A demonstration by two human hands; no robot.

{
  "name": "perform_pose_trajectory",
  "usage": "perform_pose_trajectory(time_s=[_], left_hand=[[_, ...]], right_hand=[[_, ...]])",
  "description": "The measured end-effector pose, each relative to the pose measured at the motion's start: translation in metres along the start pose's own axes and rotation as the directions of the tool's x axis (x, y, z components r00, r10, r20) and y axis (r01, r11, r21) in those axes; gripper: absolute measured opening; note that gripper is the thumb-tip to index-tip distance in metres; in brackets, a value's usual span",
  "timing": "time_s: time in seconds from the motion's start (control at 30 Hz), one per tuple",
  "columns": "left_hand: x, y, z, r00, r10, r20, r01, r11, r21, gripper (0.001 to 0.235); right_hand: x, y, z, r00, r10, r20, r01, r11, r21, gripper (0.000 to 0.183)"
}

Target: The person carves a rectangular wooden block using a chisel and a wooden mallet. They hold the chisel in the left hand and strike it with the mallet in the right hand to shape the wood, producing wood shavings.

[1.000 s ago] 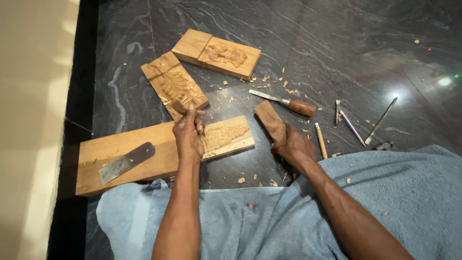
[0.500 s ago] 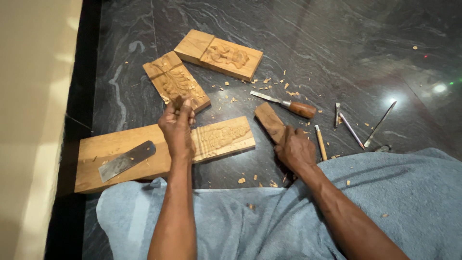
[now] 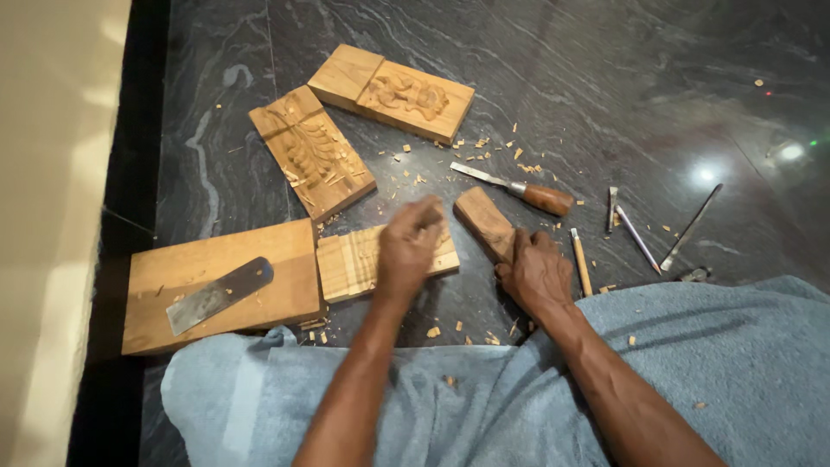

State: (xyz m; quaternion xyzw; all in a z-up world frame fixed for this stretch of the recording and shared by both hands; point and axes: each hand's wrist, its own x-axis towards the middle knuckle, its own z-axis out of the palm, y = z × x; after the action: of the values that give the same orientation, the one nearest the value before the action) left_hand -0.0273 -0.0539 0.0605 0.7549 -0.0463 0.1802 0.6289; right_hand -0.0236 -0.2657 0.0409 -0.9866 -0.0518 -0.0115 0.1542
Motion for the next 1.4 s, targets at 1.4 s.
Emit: perform_pose_trajectory(time_s=[1.4], left_hand=[[-0.023,0.027,0.046,0.966,-0.245,-0.086,0.169,0.845,-0.507,0.017]], right_hand=[[-0.015,-0.034,-0.032,0.991,-0.118,0.065,0.062,0.827,0.558,0.026]])
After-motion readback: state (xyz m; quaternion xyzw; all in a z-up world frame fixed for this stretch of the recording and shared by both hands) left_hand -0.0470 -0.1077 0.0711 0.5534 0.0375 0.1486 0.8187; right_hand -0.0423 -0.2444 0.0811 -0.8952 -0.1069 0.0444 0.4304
